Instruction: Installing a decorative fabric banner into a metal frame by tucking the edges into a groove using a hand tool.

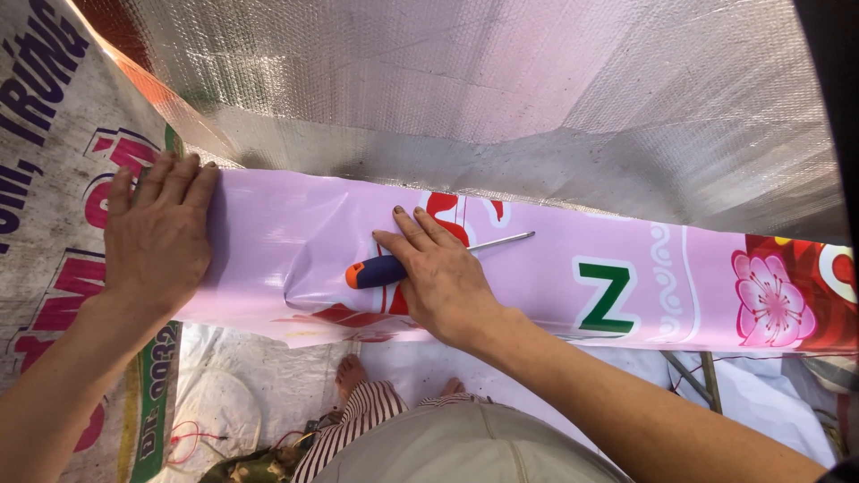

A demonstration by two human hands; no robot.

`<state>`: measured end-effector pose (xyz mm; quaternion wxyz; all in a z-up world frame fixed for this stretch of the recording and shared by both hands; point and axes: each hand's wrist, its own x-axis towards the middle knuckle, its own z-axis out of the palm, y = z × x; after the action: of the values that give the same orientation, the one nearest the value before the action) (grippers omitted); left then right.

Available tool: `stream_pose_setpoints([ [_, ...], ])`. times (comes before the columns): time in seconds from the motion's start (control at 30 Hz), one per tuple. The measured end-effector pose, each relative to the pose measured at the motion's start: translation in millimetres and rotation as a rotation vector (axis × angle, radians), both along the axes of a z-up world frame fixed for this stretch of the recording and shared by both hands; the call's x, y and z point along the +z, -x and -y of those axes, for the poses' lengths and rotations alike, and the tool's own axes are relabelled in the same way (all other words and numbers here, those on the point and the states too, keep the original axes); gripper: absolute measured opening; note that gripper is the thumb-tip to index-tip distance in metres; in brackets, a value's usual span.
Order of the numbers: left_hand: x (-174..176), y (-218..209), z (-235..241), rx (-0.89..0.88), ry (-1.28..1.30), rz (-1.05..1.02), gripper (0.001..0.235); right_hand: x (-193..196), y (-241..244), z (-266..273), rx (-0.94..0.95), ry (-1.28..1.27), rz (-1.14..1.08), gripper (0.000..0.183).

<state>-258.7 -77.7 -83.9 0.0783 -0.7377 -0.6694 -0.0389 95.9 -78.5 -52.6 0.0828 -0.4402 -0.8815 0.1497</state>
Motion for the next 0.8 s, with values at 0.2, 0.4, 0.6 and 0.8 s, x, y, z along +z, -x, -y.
stream_pose_setpoints([
  [0.2, 13.0, -2.3, -7.1, -0.052, 0.087, 0.124, 0.059, -2.6, 2.0, -1.4, -0.018, 0.042, 0.066, 0.068],
  [0.4, 23.2, -17.7, 4.8, -0.018, 0.079, 0.161, 0.075, 0.8, -0.6, -1.1, -0.003, 0.061, 0.081, 0.067],
  [0.6, 25.9, -19.4, 4.7, 0.053, 0.125, 0.228, 0.078, 40.3, -19.5, -2.3, -0.146, 0.103, -0.105, 0.064],
  [0.8, 27.0, -15.9, 2.7, 0.089, 0.178, 0.191, 0.084, 51.4, -125.7, -14.6, -0.471, -0.022, -0.176, 0.047],
])
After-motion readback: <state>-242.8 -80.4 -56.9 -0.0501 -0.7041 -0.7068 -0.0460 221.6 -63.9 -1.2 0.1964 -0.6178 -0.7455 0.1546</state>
